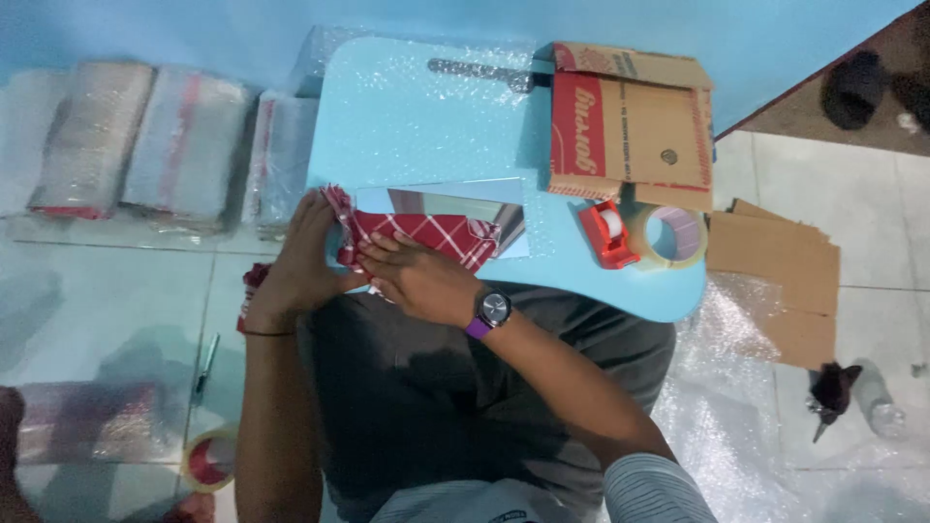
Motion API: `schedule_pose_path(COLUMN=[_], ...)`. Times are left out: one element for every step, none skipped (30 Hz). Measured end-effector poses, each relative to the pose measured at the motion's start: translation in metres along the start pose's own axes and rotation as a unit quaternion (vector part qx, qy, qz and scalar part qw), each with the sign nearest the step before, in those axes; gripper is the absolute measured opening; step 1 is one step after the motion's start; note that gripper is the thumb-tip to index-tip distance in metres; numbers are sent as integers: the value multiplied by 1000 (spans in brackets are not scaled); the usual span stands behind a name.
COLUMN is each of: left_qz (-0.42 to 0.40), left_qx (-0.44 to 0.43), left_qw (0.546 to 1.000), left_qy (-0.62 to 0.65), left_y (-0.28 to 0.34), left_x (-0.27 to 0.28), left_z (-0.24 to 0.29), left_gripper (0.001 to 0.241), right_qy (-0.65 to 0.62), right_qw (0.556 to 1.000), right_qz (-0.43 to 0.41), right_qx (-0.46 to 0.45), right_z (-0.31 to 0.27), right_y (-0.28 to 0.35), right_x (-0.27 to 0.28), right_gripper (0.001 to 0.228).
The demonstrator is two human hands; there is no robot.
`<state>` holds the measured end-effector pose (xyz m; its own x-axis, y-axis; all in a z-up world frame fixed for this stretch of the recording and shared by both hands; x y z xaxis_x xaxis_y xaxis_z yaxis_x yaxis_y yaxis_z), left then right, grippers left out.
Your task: Cleaning a mirror with a cloth and attaching it to a blue base
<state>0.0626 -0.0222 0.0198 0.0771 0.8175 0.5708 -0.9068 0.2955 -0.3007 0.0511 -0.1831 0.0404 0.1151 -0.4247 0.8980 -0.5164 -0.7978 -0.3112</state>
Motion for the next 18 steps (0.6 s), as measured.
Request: schedule_pose_path(left_qz=[5,6,5,-4,-14,-21,-20,-18,-24,-22,-19,-17,-21,-28,-28,-28,-27,-29], left_qx=[23,43,40,68,95,91,75,58,52,69,85,85,93,98,96,111,127,122], left_qw=[1000,999,999,998,995,996,997,998,998,997,996,996,995,995,995,993,991,992], left_qy=[-1,-4,-3,0,2,5,-2,-9,-7,1,10,9,9,7,6,-3,-12,-12], left_y=[1,1,-2,-3,-4,-4,-4,-5,-6,-3,0,4,9,11,11,9,8,1], left_x=[-1,-1,1,1,1,-1,-1,-1,-2,0,2,1,-1,-2,-1,-1,0,-1], left_z=[-3,-6,0,3,6,3,1,-1,-1,-4,-7,-15,-23,-32,-24,-19,-14,-4], left_gripper=[113,117,117,117,117,117,114,111,111,113,115,115,116,117,117,116,117,117], right_qy=[-9,-18,-15,-1,13,16,10,5,8,20,31,32,20,11,13,4,-4,0], right_qw=[1000,1000,1000,1000,1000,1000,1000,999,999,999,999,999,999,999,999,999,998,998], right_qz=[-8,-13,-11,-12,-13,-12,-24,-36,-34,-32,-30,-31,-40,-47,-45,-50,-56,-54], right_qx=[3,4,1,11,21,13,13,15,8,8,8,10,11,8,8,-9,-25,-27], right_z=[2,4,11,14,19,23,26,30,37,42,47,47,47,49,52,57,63,65], right_y=[-1,-3,-9,-12,-15,-22,-29,-37,-38,-41,-45,-45,-45,-46,-43,-40,-37,-32], right_x=[3,6,2,-3,-7,-7,-9,-11,-14,-19,-24,-19,-15,-10,-6,-1,3,18], right_gripper=[38,38,38,38,39,39,39,40,40,41,41,41,41,41,41,41,41,41])
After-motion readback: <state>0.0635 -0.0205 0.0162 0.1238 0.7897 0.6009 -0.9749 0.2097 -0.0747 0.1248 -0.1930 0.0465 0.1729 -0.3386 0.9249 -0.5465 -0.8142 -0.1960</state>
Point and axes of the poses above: each hand's wrist, its own y-axis away from the middle knuckle, its own x-axis out of the back of the hand, z = x × y, the point moved 7 cm from there along -y, towards the middle knuckle, and after that the axes turned 14 degrees about y, right-handed, at the moved point
